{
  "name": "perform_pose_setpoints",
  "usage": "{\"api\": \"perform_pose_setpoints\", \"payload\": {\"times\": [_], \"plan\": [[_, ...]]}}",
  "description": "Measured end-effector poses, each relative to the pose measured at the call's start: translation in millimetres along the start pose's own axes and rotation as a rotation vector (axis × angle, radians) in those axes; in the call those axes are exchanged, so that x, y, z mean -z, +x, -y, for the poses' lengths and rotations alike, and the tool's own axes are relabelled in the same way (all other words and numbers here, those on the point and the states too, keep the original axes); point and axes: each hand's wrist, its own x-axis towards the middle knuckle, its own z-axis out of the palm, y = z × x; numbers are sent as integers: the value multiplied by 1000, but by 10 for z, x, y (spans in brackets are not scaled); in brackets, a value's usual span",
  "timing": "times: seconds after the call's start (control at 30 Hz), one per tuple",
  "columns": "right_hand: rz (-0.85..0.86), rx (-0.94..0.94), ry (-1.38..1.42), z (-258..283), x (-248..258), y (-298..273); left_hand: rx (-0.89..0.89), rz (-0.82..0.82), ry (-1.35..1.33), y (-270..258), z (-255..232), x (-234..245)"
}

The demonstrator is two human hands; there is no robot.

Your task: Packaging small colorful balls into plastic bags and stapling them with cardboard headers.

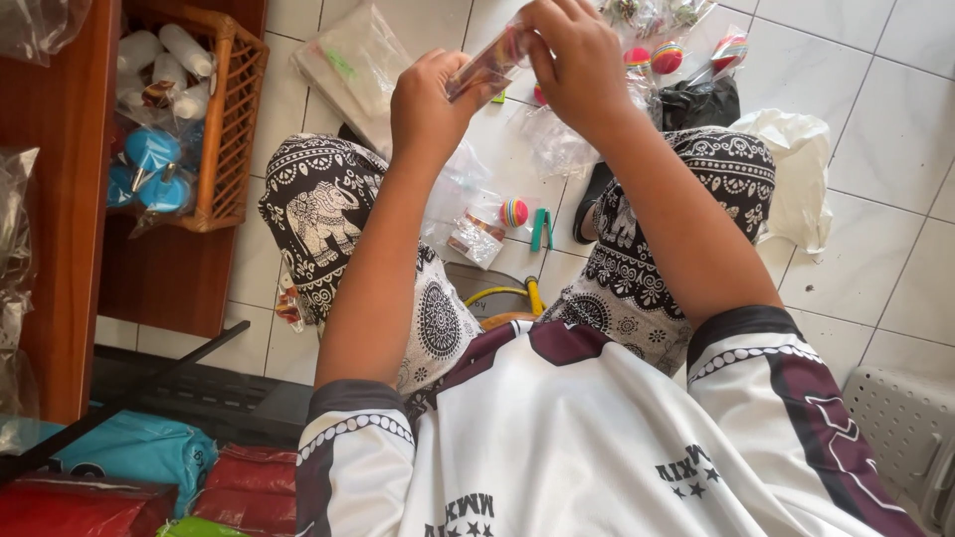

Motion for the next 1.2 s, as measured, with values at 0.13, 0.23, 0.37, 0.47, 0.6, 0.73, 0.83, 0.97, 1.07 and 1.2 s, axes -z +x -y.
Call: {"api": "perform_pose_setpoints", "payload": {"times": [0.13, 0.23, 0.37, 0.47, 0.6, 0.73, 0.83, 0.97, 1.07, 1.2], "plan": [[100, -16, 88, -131, 39, 11, 18, -43, 62, 38, 94, -30], [140, -98, 242, -242, 58, -55, 60, -9, -75, 33, 91, -43], [144, -121, 221, -319, 88, -109, 71, 84, -227, 47, 154, -81], [115, -179, 182, -512, 118, -183, 147, 77, 3, 50, 193, -67], [78, -416, 305, -936, 165, -334, 401, 381, 259, 5, 441, -269], [40, -402, 406, -851, 312, -303, 376, 918, 746, -641, 1379, -1038], [68, -719, 857, -657, 378, -269, 1708, 419, -286, -1273, 2706, -1837], [70, -828, 979, -530, 395, -228, 599, 1196, 504, -1245, 2450, -1414], [159, -841, 1025, -506, 401, -237, 413, 822, 903, -1004, 2256, -1473], [244, -670, 815, -389, 355, -227, 252, 233, 15, -311, 921, -850]]}}
